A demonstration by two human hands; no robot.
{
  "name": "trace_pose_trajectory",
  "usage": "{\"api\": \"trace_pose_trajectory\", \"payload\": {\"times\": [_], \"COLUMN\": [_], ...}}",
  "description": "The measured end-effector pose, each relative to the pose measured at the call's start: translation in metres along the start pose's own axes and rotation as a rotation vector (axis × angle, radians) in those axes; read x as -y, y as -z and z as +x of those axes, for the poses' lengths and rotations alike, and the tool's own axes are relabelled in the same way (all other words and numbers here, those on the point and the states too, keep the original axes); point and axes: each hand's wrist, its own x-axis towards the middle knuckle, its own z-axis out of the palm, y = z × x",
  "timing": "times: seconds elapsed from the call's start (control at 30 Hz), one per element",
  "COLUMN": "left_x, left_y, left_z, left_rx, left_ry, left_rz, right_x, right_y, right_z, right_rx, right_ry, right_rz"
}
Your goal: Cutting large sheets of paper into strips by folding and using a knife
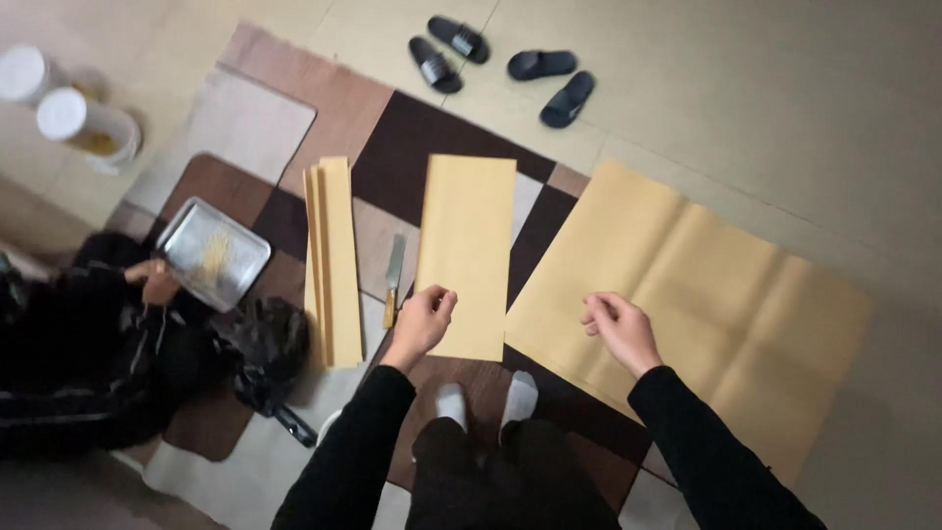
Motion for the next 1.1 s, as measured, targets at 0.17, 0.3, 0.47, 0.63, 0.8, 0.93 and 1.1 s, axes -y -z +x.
{"api": "trace_pose_trajectory", "payload": {"times": [0.17,0.3,0.47,0.63,0.8,0.93,1.1], "left_x": [0.063,0.128,0.248,0.385,0.524,0.602,0.602], "left_y": [-0.012,-0.025,-0.064,-0.131,-0.211,-0.268,-0.275], "left_z": [0.041,0.083,0.172,0.278,0.377,0.420,0.400], "left_rx": [0.027,0.101,0.113,0.093,0.115,0.095,0.020], "left_ry": [0.093,0.122,0.133,0.153,0.071,-0.019,-0.064], "left_rz": [0.106,0.229,0.325,0.361,0.498,0.589,0.478], "right_x": [-0.014,-0.053,-0.140,-0.258,-0.401,-0.461,-0.467], "right_y": [-0.048,-0.116,-0.223,-0.334,-0.435,-0.485,-0.515], "right_z": [0.041,0.081,0.138,0.217,0.305,0.331,0.327], "right_rx": [0.162,0.272,0.356,0.428,0.563,0.536,0.442], "right_ry": [-0.034,0.043,0.061,0.067,0.144,0.234,0.339], "right_rz": [-0.380,-0.576,-0.621,-0.666,-0.845,-0.920,-1.145]}}
